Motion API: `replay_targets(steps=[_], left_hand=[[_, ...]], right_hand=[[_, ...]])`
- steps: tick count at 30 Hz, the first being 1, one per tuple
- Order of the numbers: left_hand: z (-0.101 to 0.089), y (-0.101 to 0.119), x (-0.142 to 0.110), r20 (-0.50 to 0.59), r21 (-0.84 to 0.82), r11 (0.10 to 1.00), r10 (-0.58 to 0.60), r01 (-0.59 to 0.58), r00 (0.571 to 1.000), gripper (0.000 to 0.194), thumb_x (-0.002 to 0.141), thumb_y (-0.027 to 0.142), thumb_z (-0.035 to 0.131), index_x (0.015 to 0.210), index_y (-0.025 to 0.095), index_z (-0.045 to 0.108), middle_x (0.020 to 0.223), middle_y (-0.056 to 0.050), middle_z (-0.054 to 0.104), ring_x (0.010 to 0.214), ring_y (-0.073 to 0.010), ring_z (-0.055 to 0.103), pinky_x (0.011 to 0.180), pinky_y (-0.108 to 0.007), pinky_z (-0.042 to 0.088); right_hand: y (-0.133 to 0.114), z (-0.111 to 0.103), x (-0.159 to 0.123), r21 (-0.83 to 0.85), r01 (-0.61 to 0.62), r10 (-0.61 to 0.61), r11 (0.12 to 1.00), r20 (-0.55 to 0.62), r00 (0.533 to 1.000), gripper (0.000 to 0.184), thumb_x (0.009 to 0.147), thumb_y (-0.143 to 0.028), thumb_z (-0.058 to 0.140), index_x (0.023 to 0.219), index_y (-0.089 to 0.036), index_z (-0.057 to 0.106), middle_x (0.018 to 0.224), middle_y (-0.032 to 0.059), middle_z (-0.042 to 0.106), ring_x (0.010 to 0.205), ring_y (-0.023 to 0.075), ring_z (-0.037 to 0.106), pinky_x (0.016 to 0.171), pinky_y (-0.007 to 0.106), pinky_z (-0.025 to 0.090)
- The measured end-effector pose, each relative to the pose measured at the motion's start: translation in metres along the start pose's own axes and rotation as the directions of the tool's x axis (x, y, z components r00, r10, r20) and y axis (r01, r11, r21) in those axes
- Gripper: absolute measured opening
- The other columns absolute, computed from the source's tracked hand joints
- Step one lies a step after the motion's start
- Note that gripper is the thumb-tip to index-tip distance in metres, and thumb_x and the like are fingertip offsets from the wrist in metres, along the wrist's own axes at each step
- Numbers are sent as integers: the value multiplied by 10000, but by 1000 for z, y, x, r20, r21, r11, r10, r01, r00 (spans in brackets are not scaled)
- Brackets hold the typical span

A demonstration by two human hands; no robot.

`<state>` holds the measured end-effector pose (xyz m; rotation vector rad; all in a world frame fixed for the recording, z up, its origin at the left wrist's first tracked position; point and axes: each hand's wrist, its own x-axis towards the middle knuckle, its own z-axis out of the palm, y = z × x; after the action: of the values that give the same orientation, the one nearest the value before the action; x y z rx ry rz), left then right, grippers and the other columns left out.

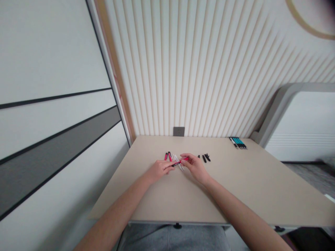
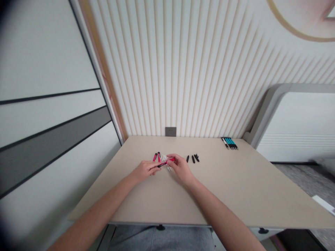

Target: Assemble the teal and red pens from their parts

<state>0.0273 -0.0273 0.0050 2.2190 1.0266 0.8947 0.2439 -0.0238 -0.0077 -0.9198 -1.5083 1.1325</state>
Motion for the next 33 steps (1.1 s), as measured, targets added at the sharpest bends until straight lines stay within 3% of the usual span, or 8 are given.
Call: replay_targets(steps=[7,10,13,16,19,22,29,33], left_hand=[[-4,-6,0,-42,-15,996,-86,86,995,286,910,364,520,1052,218,721,619,-9,648,523,-132,558,585,-221,430],[-12,-11,0,-118,-92,980,-188,178,975,329,923,406,482,1037,194,706,614,-8,647,513,-134,566,543,-219,432],[-20,-18,-1,-186,-119,963,-260,241,948,355,905,440,499,1068,186,685,604,-1,645,508,-139,568,514,-218,425],[-26,-24,-1,-223,-26,965,-259,260,940,352,895,442,508,1055,183,686,565,13,623,532,-147,577,555,-224,424],[-28,-28,-1,-211,96,963,-226,250,951,365,913,438,470,1056,181,686,572,15,619,579,-155,596,626,-237,428],[-29,-30,-1,-184,173,951,-223,255,957,398,928,454,430,1075,183,682,576,10,616,589,-161,597,621,-238,417],[-27,-32,-2,-140,229,943,-213,241,967,414,947,455,398,1119,193,669,602,1,624,588,-165,585,604,-234,400],[-28,-29,-3,-115,257,944,-183,207,976,388,949,431,407,1082,194,684,620,-4,634,606,-166,587,604,-232,394]], right_hand=[[-4,7,2,-43,-6,3,999,-59,998,423,844,-476,588,1121,-158,620,821,65,696,716,187,640,712,332,503],[-3,4,9,-252,60,-86,966,-92,992,365,916,-434,486,1103,-170,654,944,103,692,772,199,630,752,350,491],[-1,2,19,-572,197,-187,796,78,979,252,914,-313,512,997,-191,716,964,110,668,873,217,603,831,349,452],[-2,5,31,-766,284,-125,577,261,957,216,900,-235,532,997,-198,723,981,103,643,938,214,574,859,319,417],[-5,11,40,-867,306,-11,394,328,945,206,899,-225,537,997,-204,717,1040,95,632,987,210,552,878,304,384],[-6,16,45,-906,290,58,308,322,945,205,907,-235,530,971,-216,724,1067,87,641,997,213,551,870,306,368],[-1,14,46,-901,265,39,343,296,954,197,918,-246,533,915,-214,727,1057,78,674,1005,210,557,866,311,358],[7,4,44,-821,221,-47,527,232,972,227,930,-243,501,932,-202,725,1005,80,703,959,200,596,861,313,392]])
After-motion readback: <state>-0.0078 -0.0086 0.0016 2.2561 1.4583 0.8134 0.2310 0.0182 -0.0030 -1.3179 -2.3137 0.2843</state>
